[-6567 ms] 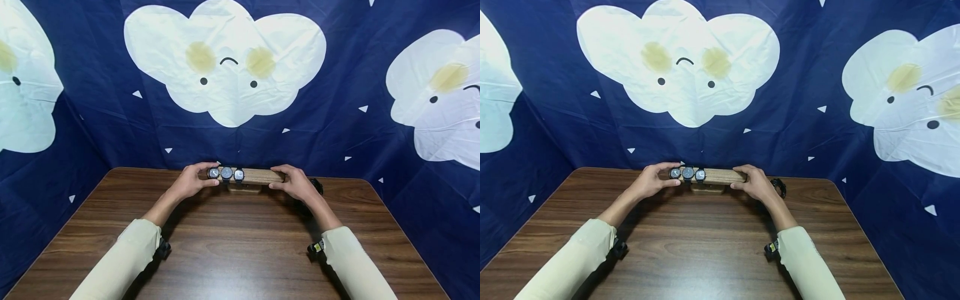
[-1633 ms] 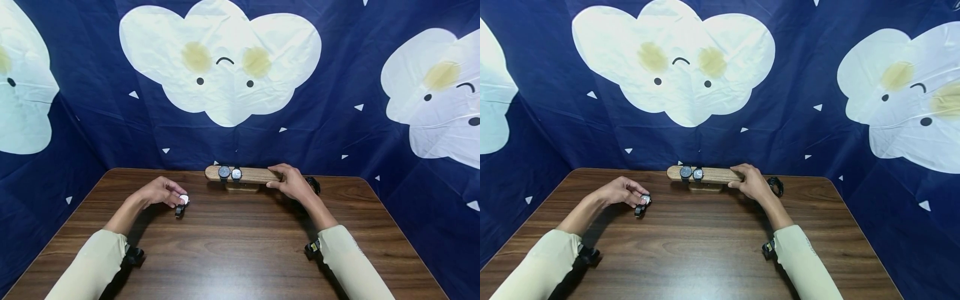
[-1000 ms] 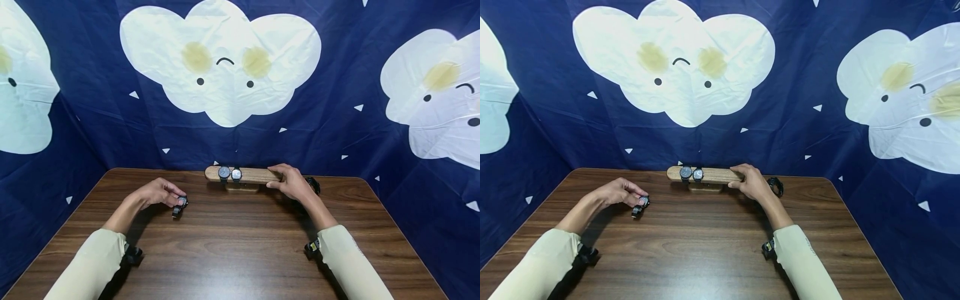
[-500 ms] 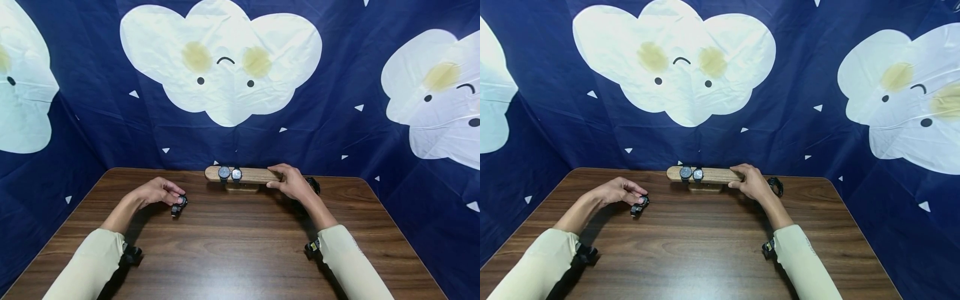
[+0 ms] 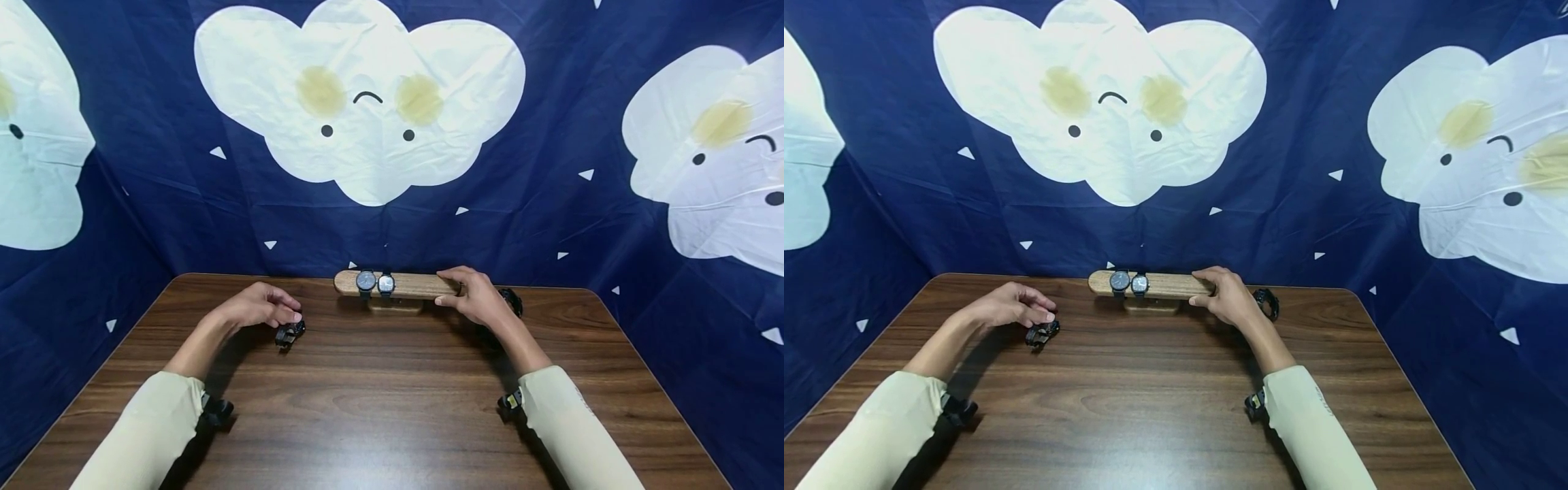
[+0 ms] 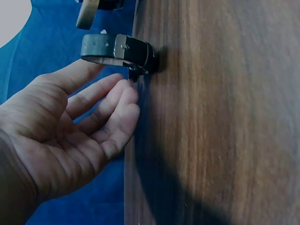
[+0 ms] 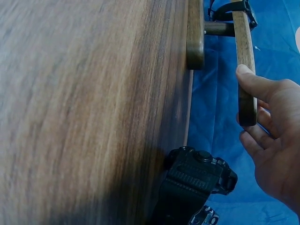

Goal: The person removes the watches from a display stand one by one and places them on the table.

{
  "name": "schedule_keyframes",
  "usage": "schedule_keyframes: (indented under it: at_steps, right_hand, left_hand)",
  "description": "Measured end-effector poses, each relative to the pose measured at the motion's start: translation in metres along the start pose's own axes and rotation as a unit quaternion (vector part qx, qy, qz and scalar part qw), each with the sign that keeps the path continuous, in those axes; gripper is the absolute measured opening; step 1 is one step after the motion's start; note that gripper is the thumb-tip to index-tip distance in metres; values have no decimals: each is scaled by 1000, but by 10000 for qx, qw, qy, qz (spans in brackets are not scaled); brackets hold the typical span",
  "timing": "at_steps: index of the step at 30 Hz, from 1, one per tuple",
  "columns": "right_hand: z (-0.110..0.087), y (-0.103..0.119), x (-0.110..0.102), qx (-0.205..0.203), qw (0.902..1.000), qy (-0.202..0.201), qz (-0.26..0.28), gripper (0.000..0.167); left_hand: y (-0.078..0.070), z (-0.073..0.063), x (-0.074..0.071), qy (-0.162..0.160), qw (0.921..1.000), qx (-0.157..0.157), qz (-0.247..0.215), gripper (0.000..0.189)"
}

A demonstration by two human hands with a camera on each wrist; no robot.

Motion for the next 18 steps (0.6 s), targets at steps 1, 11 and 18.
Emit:
schedule_keyframes:
  at_steps: [1,11,18]
  right_hand:
    - [0,0,0,1,10000,3,-7,59]
    - [-1,-1,0,33,10000,-13,17,58]
    - [0,-4,0,-55,9999,-14,134,58]
  left_hand:
    - [-2,0,-1,-87,10000,14,-10,50]
    - [-29,1,-7,-1327,9885,579,437,56]
    - [-47,4,-2,-1794,9779,934,536,51]
Point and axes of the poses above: each hand's wrist, its own z-axis towards the middle knuckle, its own x-axis out of the palm, y = z × x, the point moved 7 cm from there along z, towards the middle knuckle, and after that the axes turned 15 degrees about y, right-handed, at the moved point
